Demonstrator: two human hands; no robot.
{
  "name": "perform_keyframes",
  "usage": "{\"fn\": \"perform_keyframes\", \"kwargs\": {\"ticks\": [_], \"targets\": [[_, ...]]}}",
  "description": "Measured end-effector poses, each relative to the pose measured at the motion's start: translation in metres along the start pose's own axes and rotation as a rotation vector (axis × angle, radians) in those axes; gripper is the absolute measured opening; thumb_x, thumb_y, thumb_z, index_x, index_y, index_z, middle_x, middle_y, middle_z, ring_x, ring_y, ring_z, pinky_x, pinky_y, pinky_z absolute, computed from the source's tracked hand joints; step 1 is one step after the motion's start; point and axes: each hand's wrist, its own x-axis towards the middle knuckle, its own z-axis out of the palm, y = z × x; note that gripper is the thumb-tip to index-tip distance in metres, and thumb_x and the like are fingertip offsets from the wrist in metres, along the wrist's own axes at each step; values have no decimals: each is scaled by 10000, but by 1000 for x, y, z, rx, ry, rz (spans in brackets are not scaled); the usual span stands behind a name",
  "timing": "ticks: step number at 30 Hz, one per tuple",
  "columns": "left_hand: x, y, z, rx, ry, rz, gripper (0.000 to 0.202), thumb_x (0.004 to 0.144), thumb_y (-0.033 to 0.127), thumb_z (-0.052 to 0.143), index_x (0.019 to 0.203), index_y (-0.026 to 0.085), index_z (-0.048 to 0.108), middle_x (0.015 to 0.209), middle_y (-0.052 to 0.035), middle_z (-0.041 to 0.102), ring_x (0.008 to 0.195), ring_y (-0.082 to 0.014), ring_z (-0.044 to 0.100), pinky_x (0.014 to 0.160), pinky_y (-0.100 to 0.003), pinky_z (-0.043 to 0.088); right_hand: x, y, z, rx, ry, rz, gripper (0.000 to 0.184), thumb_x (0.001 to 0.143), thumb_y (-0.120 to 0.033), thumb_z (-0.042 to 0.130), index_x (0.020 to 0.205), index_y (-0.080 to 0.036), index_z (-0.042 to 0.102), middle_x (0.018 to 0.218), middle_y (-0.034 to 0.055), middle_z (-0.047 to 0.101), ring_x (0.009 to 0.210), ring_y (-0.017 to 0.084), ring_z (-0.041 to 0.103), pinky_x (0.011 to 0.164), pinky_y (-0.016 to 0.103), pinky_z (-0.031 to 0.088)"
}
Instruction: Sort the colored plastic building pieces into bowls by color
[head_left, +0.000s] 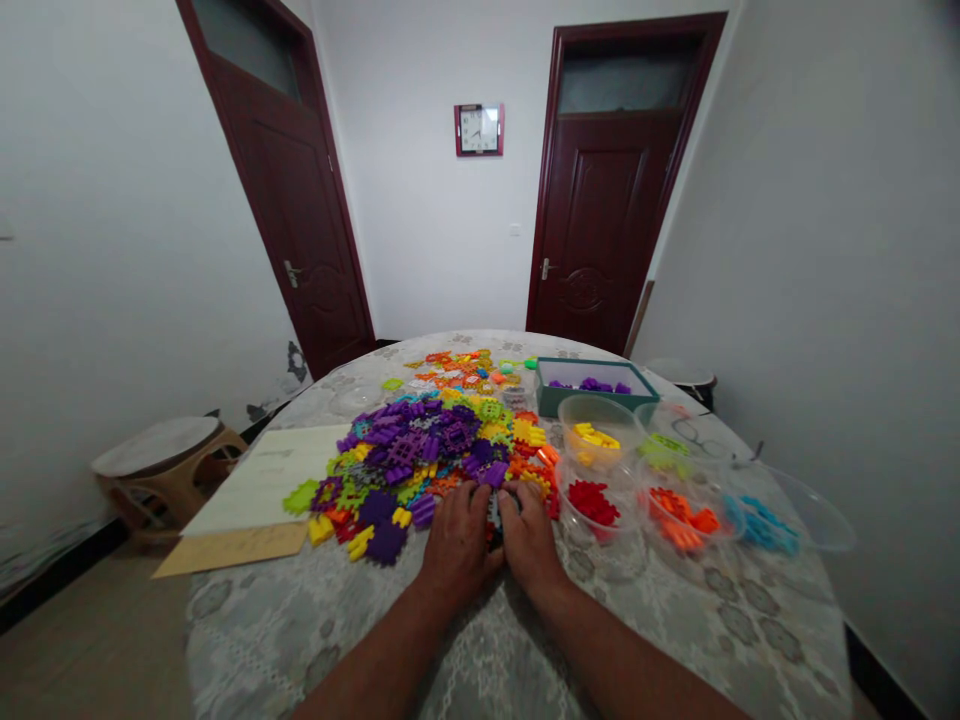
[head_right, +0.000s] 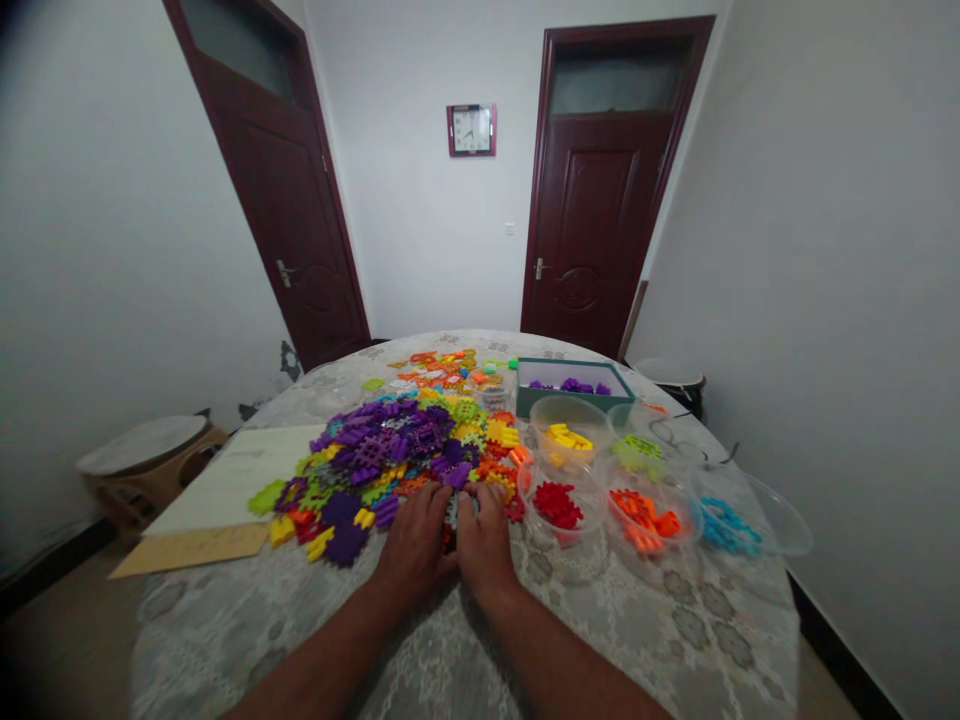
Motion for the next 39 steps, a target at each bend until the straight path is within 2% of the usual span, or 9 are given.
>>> {"fn": "perform_keyframes", "kwargs": {"ticks": [4, 9, 12, 17, 22, 26, 29, 34, 39], "targets": [[4, -1, -6, 6, -47, 30, 728, 780, 343, 731, 1466, 204, 530, 1466, -208, 555, 1351, -405, 537, 1120, -589, 431, 2, 1, -2, 23, -1, 38, 260, 948, -362, 515, 1018, -224, 724, 1080, 83, 742, 1072, 261, 667, 1014, 371, 496], [12, -7, -19, -83, -66, 90, 554, 807, 255, 655, 1357, 212, 598, 1312, -157, 645, 1227, -339, 610, 1048, -508, 494, 5, 5, -3, 44, -17, 84, 287, 944, -373, 500, 1037, -221, 726, 1081, 78, 751, 1061, 254, 680, 990, 363, 514], [16, -7, -22, -130, -53, 76, 499, 798, 189, 617, 1296, 205, 611, 1244, -133, 665, 1188, -314, 620, 1028, -477, 502, 5, 2, -4, 52, -16, 106, 288, 923, -375, 522, 1043, -216, 731, 1067, 82, 757, 1055, 264, 684, 983, 378, 519], [18, -7, -19, -208, 0, 47, 431, 796, 141, 600, 1223, 195, 613, 1185, -115, 672, 1150, -292, 629, 1006, -449, 507, -1, -12, -6, 41, -27, 76, 291, 905, -358, 549, 1074, -217, 739, 1118, 88, 742, 1119, 277, 657, 1055, 404, 481], [19, -11, -16, -253, 46, 37, 432, 800, 138, 622, 1227, 206, 600, 1190, -105, 665, 1156, -288, 621, 1023, -461, 500, -4, -15, -5, 96, -34, 65, 307, 914, -347, 547, 1107, -210, 743, 1140, 87, 744, 1116, 267, 658, 1048, 398, 484], [19, -10, -17, -224, -41, 62, 444, 806, 145, 679, 1236, 212, 593, 1212, -115, 648, 1178, -306, 608, 1028, -481, 499, 3, -7, -5, 124, -19, 105, 305, 906, -361, 554, 1087, -214, 751, 1129, 81, 760, 1098, 258, 676, 1028, 396, 496], [20, -8, -17, -194, -61, 48, 470, 810, 136, 701, 1256, 220, 579, 1259, -124, 625, 1222, -317, 589, 1038, -501, 495, 7, -4, -6, 130, -9, 129, 285, 881, -370, 570, 1055, -230, 748, 1110, 72, 767, 1092, 260, 685, 1014, 405, 509], [20, -5, -19, -213, -19, 39, 475, 799, 89, 685, 1242, 219, 571, 1209, -103, 614, 1183, -290, 587, 1014, -473, 512, 6, -8, -6, 125, -22, 100, 256, 869, -338, 575, 1022, -219, 742, 1068, 65, 768, 1071, 251, 687, 994, 384, 517], [21, -2, -23, -263, 69, 18, 414, 793, 104, 654, 1183, 222, 585, 1207, -95, 603, 1186, -277, 577, 1032, -454, 518, 1, -15, -5, 220, -64, 82, 268, 889, -295, 557, 1075, -208, 730, 1088, 60, 765, 1071, 240, 686, 1014, 376, 506]]}}
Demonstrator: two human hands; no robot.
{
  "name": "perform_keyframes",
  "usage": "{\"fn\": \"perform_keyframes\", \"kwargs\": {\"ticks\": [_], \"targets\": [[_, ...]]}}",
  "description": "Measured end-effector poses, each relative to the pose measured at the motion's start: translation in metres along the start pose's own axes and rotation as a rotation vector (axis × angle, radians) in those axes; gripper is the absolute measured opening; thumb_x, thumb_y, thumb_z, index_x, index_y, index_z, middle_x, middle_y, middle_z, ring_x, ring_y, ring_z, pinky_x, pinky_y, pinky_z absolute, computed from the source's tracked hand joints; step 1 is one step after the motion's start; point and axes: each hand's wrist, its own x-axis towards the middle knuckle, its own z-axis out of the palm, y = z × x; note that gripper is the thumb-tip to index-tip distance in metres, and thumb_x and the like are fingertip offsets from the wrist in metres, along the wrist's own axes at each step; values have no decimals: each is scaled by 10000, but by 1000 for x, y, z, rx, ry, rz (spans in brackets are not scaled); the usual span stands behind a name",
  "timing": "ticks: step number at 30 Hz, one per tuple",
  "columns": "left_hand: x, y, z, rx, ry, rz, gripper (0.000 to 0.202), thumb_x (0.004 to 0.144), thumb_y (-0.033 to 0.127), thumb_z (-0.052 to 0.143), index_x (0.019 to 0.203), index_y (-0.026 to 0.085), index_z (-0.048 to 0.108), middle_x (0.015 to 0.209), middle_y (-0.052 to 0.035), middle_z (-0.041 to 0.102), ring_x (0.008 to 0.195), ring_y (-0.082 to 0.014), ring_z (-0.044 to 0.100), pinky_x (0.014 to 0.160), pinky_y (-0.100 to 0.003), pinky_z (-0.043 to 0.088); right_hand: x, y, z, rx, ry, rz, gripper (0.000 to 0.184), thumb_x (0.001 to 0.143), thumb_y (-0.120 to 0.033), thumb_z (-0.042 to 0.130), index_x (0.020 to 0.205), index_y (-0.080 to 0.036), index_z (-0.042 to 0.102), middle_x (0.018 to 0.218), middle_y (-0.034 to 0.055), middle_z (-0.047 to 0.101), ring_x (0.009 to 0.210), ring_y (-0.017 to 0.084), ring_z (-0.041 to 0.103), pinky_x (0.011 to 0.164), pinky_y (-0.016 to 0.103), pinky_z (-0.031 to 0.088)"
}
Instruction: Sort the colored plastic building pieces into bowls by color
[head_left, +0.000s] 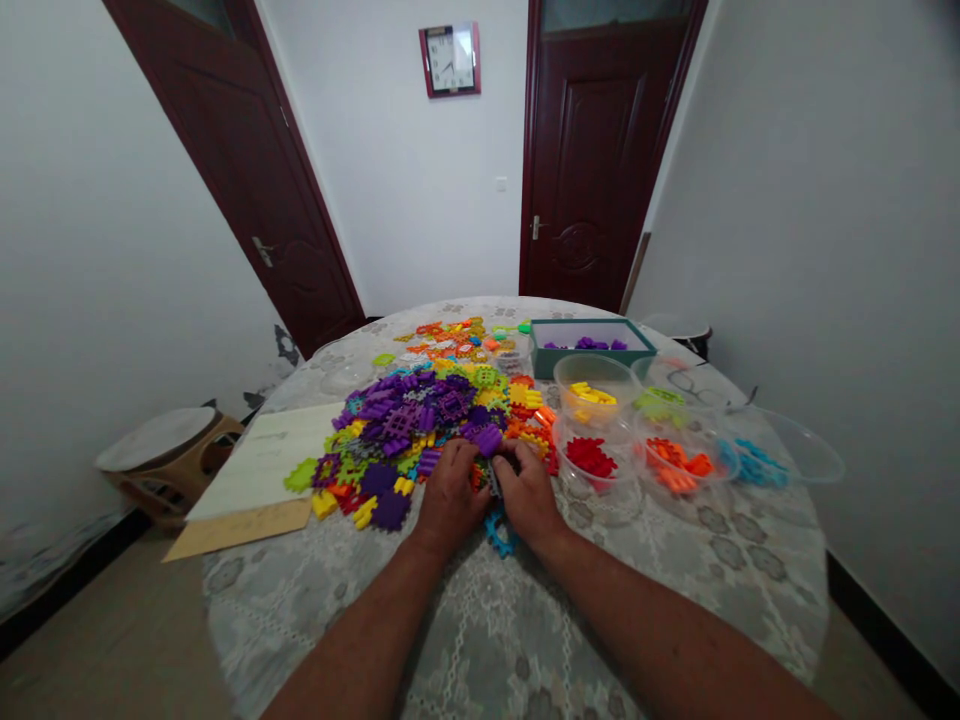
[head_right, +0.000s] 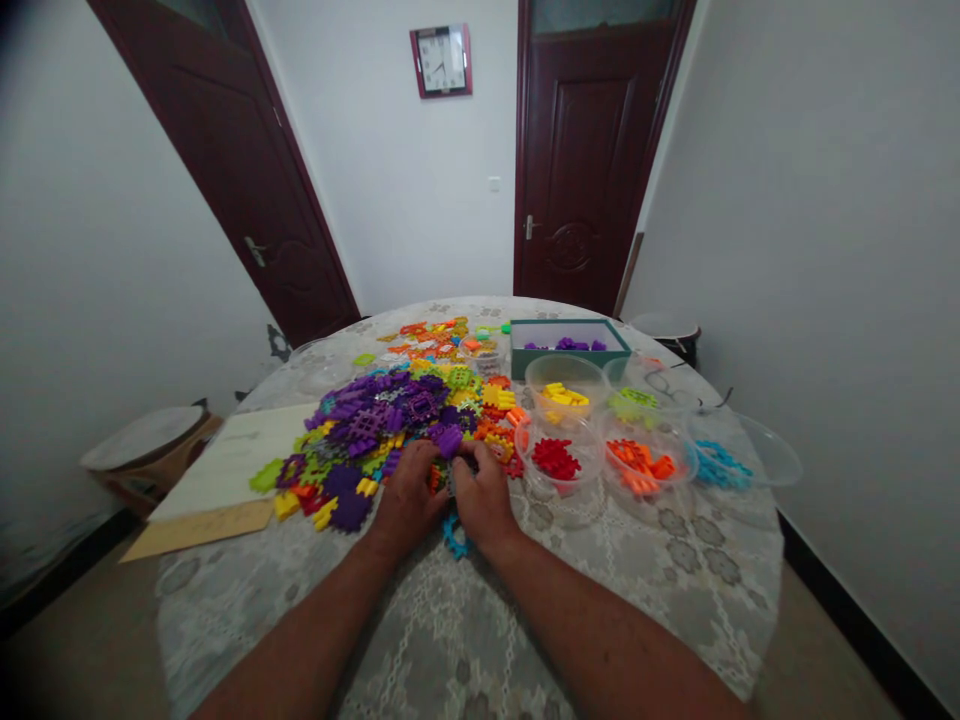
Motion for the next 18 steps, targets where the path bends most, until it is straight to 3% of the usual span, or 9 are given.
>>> {"fn": "perform_keyframes", "kwargs": {"ticks": [8, 13, 18], "targets": [[3, -7, -4, 6, 173, -1, 366, 781, 73, 623, 1112, 225, 583, 1123, -79, 630, 1115, -264, 617, 1010, -445, 521, 2, 2, -2, 7, 36, 21, 301, 900, -319, 569, 1132, -195, 715, 1146, 85, 750, 1094, 246, 685, 1024, 391, 508], [4, -12, -3, -30, 180, 12, 315, 825, 126, 688, 1106, 230, 590, 1136, -80, 637, 1099, -264, 624, 989, -427, 521, 7, 7, -5, 18, 61, 45, 333, 879, -295, 576, 1171, -199, 704, 1198, 95, 737, 1141, 259, 679, 1069, 416, 494], [4, -12, -2, -27, 194, 23, 307, 835, 123, 690, 1106, 232, 597, 1123, -79, 638, 1112, -268, 617, 1004, -423, 505, 2, 5, -8, -4, 9, -38, 359, 898, -265, 526, 1209, -214, 698, 1193, 84, 741, 1138, 256, 675, 1057, 417, 498]]}}
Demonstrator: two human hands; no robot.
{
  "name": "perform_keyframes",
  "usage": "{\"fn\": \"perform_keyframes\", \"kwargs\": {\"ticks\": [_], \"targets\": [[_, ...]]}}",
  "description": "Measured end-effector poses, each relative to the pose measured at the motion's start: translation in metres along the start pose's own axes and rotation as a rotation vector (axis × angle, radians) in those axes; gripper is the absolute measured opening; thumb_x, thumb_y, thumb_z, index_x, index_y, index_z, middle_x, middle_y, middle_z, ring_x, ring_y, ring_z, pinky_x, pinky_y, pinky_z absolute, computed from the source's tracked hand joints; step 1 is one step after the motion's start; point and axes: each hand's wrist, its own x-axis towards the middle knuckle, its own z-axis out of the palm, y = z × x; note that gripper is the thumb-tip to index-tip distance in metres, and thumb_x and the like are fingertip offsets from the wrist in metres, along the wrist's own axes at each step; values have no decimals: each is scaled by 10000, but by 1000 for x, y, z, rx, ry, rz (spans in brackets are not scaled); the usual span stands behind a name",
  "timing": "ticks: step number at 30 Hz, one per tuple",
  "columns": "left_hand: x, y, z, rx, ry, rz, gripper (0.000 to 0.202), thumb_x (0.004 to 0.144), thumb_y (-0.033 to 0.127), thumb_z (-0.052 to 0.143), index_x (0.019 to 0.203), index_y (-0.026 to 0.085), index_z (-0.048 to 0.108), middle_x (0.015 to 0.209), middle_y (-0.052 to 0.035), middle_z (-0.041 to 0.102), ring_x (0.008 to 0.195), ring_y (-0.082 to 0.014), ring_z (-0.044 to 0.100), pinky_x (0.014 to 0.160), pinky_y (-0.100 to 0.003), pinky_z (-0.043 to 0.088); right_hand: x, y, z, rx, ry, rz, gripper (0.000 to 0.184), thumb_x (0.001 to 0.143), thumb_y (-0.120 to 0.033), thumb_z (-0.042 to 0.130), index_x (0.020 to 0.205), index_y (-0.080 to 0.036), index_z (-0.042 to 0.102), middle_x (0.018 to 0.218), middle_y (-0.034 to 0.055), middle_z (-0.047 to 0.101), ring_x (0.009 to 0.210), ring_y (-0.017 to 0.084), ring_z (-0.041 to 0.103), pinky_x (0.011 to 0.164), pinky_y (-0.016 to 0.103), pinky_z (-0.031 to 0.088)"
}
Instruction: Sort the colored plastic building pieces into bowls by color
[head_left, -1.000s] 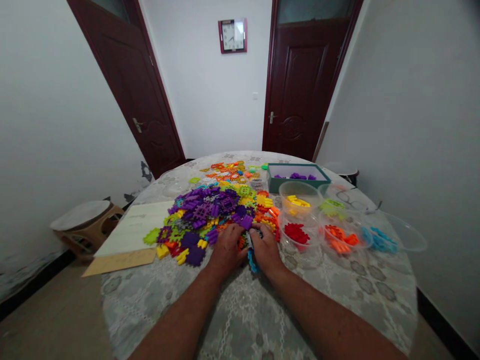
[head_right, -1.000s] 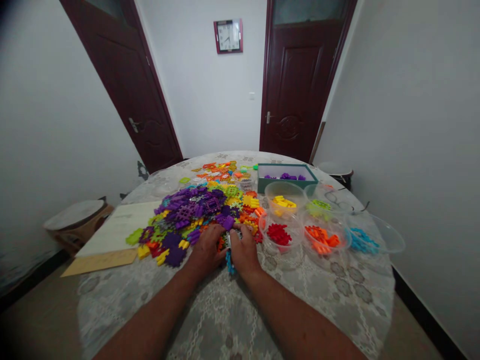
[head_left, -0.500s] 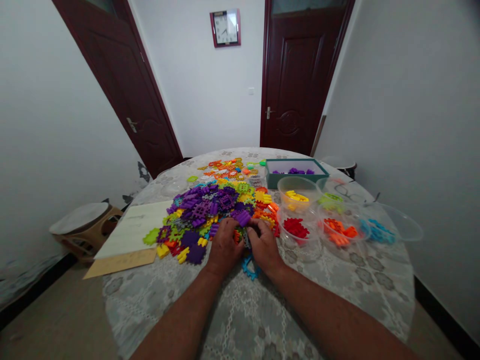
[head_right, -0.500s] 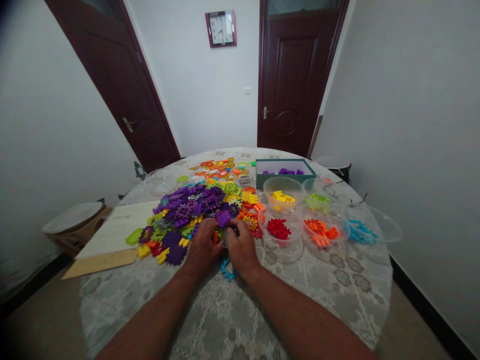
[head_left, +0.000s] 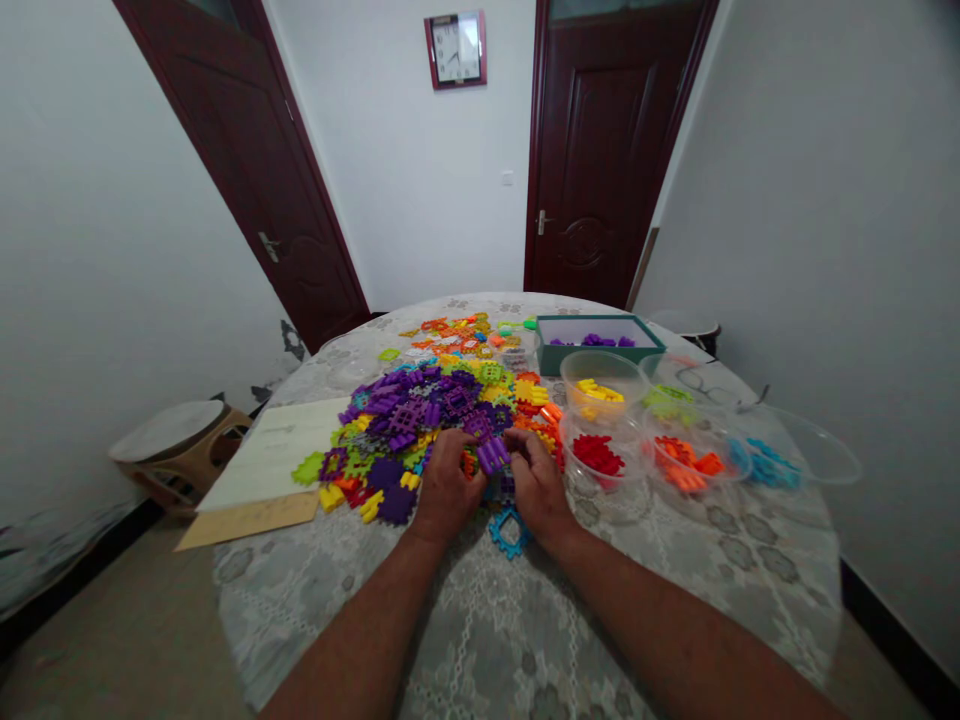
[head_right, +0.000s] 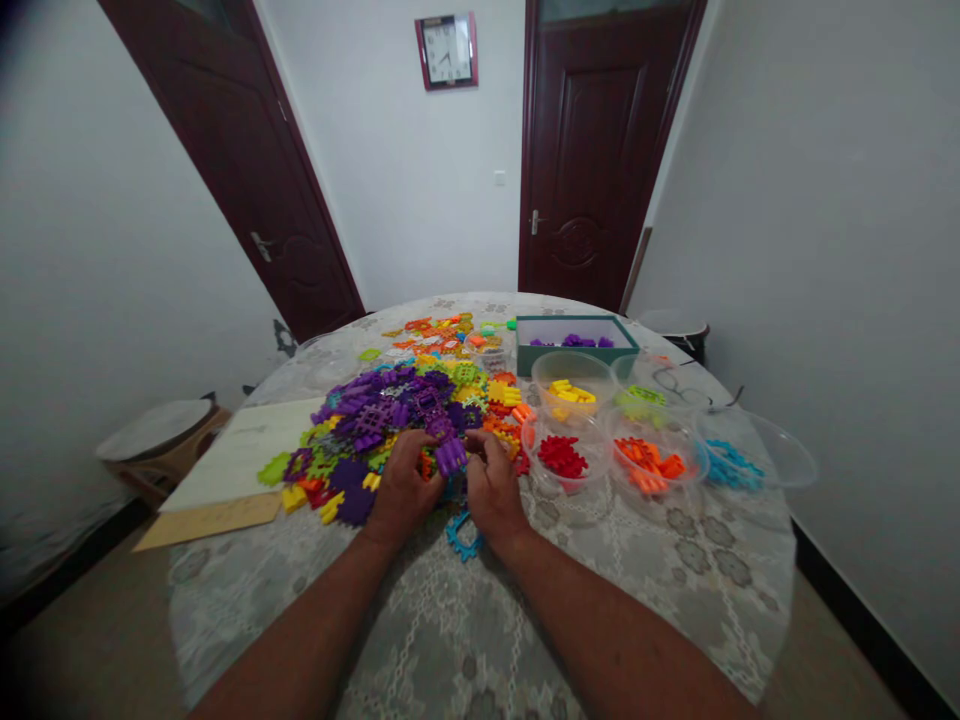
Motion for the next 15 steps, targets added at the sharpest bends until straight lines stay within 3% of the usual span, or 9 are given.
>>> {"fn": "perform_keyframes", "kwargs": {"ticks": [6, 11, 15], "targets": [[3, 3, -4, -6, 33, -45, 301, 819, 135, 692, 1089, 237, 609, 1111, -79, 636, 1088, -271, 619, 982, -417, 506, -8, -7, -2, -103, -50, -111, 355, 1016, -313, 436, 1244, -216, 691, 1217, 78, 734, 1128, 229, 674, 1003, 370, 510], [8, 6, -7, -15, 62, -68, 274, 799, 141, 682, 1047, 237, 617, 1090, -81, 639, 1089, -284, 626, 988, -430, 501, -9, -10, 2, -217, -106, -209, 301, 968, -292, 587, 1236, -204, 692, 1084, 68, 746, 1020, 226, 689, 985, 382, 523], [10, 9, -9, -48, 74, -134, 268, 792, 169, 689, 1043, 244, 629, 1081, -75, 657, 1077, -284, 632, 1000, -434, 490, -8, -7, 5, -242, -104, -277, 289, 994, -235, 530, 1226, -210, 700, 1176, 86, 749, 1118, 225, 683, 1036, 383, 510]]}}
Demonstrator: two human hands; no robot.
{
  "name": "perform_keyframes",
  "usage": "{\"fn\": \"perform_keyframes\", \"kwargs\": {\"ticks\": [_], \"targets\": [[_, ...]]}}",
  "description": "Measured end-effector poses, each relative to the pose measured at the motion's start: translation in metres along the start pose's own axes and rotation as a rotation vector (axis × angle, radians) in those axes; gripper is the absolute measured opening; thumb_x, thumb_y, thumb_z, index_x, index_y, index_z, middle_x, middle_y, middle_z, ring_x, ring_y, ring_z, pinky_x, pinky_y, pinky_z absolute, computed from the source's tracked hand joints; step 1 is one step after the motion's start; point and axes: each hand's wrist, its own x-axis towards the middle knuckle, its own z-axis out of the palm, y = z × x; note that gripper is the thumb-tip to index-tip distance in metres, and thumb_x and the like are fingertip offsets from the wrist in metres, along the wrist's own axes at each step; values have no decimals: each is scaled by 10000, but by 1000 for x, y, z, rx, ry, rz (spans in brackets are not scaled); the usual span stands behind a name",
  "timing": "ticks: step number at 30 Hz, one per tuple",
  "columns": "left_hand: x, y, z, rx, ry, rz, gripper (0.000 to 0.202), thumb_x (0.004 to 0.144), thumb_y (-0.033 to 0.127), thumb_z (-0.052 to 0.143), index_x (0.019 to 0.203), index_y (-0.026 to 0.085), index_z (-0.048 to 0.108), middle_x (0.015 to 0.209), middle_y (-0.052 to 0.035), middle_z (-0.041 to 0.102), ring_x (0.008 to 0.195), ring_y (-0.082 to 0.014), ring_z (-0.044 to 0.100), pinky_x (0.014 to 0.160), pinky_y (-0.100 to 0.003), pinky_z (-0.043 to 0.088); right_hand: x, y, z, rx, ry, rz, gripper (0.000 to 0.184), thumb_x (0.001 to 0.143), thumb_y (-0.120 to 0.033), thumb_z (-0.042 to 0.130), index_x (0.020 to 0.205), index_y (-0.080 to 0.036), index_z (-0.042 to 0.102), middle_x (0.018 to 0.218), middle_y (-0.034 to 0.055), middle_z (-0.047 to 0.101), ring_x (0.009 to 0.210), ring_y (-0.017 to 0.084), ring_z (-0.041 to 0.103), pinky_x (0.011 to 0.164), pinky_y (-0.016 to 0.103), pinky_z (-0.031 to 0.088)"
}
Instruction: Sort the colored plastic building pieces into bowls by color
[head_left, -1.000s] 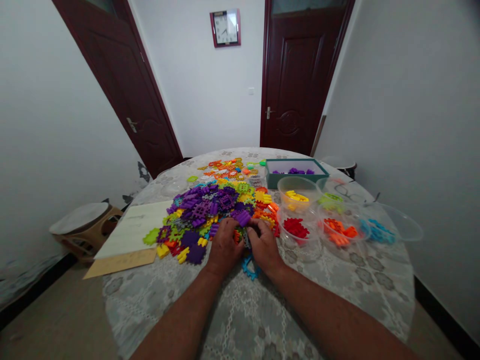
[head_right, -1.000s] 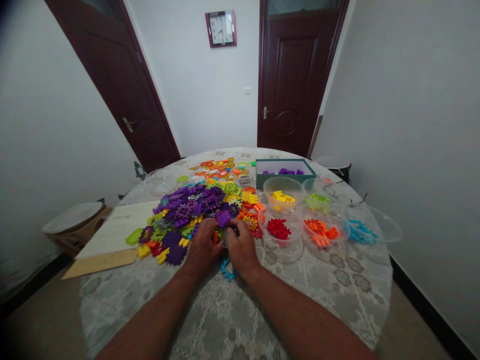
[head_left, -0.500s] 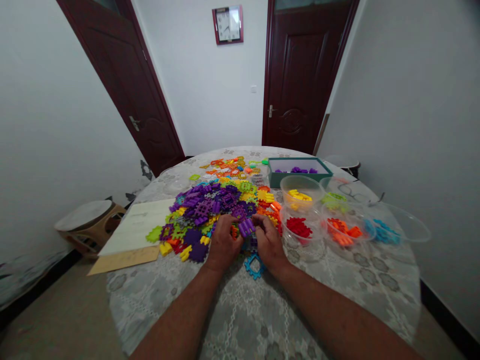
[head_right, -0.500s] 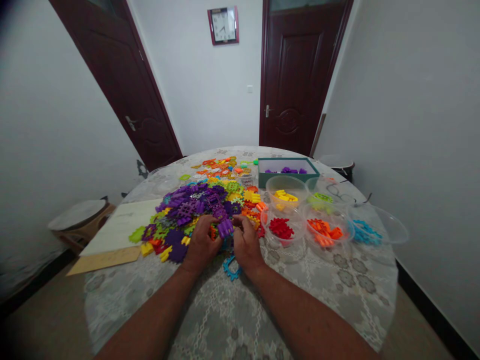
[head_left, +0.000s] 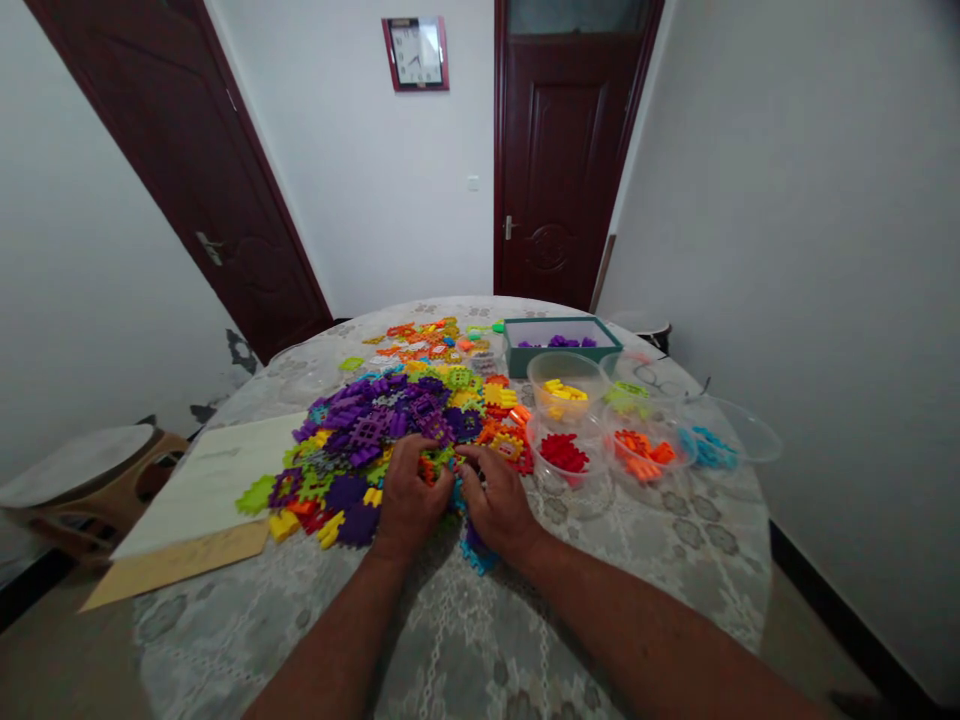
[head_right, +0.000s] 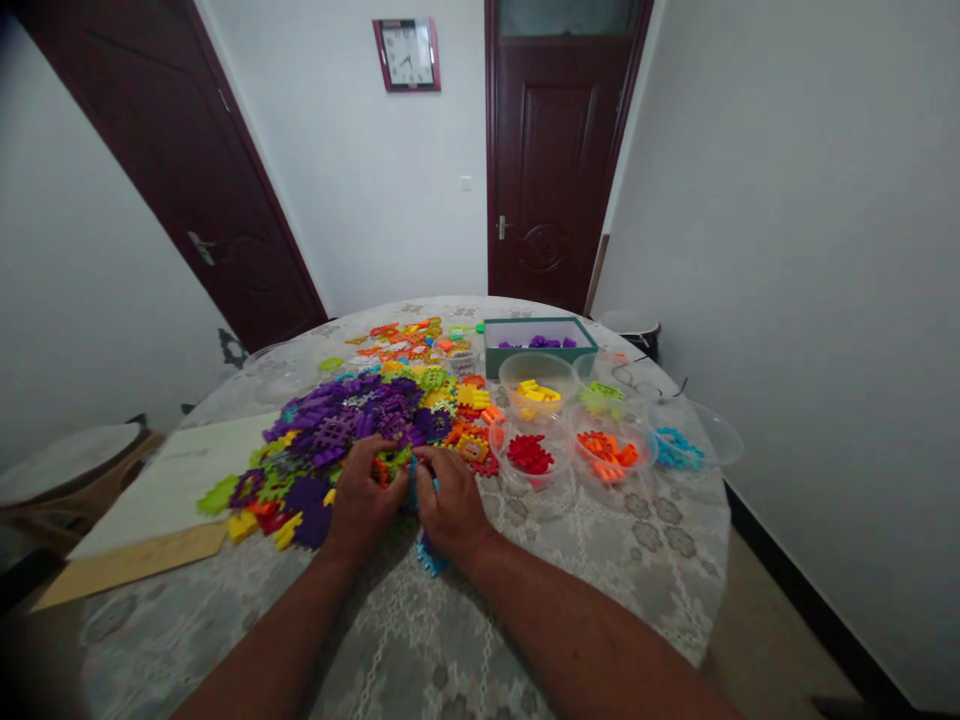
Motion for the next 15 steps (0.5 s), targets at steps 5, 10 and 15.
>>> {"fn": "perform_keyframes", "kwargs": {"ticks": [5, 10, 15], "targets": [[6, 4, -10, -101, -7, -198, 272, 777, 239, 755, 1034, 256, 668, 998, -34, 675, 889, -232, 622, 855, -358, 501, 2, 6, 0, 2, -6, -4, 324, 987, -188, 488, 1229, -208, 703, 1174, 83, 753, 1123, 221, 683, 1042, 382, 509], [14, 14, -28, -601, -65, -545, 294, 696, 232, 841, 962, 246, 715, 864, -5, 665, 723, -170, 580, 655, -276, 484, 8, 9, -4, 70, 33, 119, 319, 987, -242, 480, 1203, -205, 712, 1104, 77, 756, 1045, 228, 696, 989, 384, 526], [9, 20, -30, -1032, -177, -719, 297, 743, 298, 797, 1004, 213, 683, 913, -44, 743, 760, -218, 701, 710, -372, 599, 13, 10, -13, 215, 105, 235, 328, 990, -340, 518, 1236, -217, 695, 1198, 82, 742, 1107, 245, 677, 1021, 408, 509]]}}
